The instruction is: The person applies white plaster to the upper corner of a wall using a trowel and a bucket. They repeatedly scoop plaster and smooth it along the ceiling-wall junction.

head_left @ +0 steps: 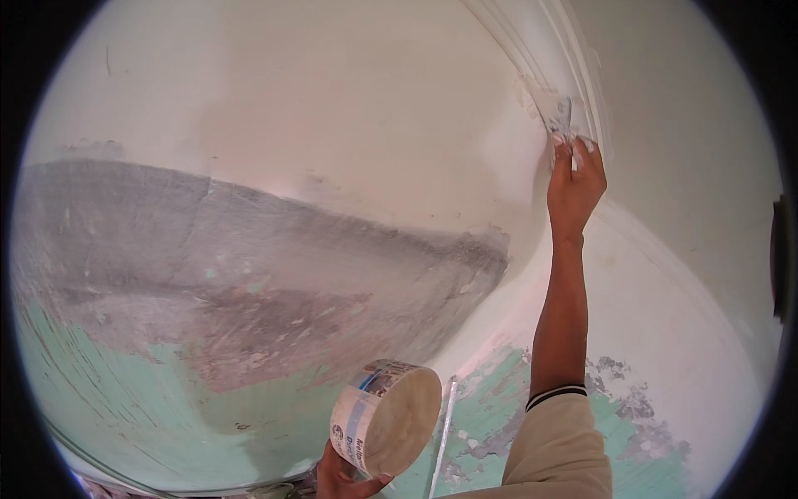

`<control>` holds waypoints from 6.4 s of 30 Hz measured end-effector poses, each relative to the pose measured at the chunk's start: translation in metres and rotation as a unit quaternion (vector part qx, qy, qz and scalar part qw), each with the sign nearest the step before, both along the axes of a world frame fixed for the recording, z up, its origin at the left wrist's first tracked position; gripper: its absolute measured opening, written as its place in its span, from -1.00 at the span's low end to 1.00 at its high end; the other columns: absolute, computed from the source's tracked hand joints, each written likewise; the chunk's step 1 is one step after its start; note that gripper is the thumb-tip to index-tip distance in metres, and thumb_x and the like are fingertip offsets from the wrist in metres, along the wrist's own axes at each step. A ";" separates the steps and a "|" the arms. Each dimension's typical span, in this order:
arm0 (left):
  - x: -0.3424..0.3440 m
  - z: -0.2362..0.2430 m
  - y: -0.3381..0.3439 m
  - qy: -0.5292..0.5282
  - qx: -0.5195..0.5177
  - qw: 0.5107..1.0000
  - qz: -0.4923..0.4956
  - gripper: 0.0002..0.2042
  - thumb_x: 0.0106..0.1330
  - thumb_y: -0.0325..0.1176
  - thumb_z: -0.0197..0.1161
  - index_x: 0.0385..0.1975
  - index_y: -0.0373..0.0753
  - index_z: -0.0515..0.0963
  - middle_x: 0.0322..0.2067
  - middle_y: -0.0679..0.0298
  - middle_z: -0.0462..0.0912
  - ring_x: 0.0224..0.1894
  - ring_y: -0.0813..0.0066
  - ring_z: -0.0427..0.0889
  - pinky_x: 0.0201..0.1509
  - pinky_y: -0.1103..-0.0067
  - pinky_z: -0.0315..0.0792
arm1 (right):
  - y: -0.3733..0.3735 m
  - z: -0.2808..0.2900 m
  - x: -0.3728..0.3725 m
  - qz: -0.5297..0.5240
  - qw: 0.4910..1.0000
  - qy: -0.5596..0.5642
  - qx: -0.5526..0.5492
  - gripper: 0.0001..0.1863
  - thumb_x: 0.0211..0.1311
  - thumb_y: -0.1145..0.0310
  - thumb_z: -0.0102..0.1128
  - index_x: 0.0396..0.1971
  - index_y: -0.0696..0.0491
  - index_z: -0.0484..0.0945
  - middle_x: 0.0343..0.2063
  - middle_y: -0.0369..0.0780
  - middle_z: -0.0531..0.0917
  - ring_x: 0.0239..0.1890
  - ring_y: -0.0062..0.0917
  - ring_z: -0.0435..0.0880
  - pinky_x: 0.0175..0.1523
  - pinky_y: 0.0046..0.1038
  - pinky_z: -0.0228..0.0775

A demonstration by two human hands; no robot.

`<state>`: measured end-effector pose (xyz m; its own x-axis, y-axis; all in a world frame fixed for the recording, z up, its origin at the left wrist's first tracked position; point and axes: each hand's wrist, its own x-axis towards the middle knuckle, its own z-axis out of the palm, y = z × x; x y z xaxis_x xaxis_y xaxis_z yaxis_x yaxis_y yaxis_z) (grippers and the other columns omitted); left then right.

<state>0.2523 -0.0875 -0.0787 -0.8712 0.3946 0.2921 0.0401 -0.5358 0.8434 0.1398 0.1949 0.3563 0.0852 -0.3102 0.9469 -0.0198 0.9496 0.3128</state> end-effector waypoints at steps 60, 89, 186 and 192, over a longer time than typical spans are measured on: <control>-0.002 0.009 -0.002 -0.002 -0.067 0.997 0.029 0.04 0.10 -0.01 0.63 0.44 -0.43 0.13 0.25 -0.01 0.49 0.23 0.21 0.52 0.30 0.36 0.41 | -0.026 -0.059 -0.014 0.064 0.993 0.039 -0.094 -0.82 0.31 0.41 0.29 -0.17 0.17 0.66 -0.30 -0.18 0.68 -0.39 -0.34 0.56 -0.09 -0.31 0.22; -0.007 -0.022 -0.006 0.004 -0.091 0.995 0.031 0.01 0.13 -0.03 0.63 0.44 -0.39 0.12 0.29 0.01 0.45 0.26 0.24 0.49 0.32 0.36 0.38 | 0.032 -0.057 -0.019 0.004 0.995 0.097 0.012 -0.79 0.19 0.44 0.41 -0.18 0.09 0.67 -0.24 -0.21 0.65 -0.22 -0.31 0.58 -0.06 -0.25 0.28; -0.014 -0.061 0.027 -0.058 0.030 0.996 -0.067 0.07 0.03 -0.31 0.66 0.44 -0.39 -0.02 0.34 -0.03 0.33 0.35 0.17 0.45 0.42 0.24 0.39 | 0.074 -0.050 -0.011 0.041 0.999 -0.023 0.009 -0.85 0.40 0.46 0.25 -0.21 0.25 0.68 -0.30 -0.16 0.68 -0.26 -0.39 0.67 -0.16 -0.38 0.47; -0.009 -0.054 0.031 -0.090 0.066 0.992 -0.066 0.06 0.04 -0.32 0.66 0.43 -0.40 -0.01 0.32 -0.03 0.35 0.35 0.18 0.46 0.41 0.25 0.40 | 0.111 -0.045 -0.007 -0.012 1.000 0.005 0.015 -0.86 0.38 0.48 0.26 -0.23 0.26 0.68 -0.34 -0.13 0.69 -0.37 -0.35 0.67 -0.27 -0.38 0.47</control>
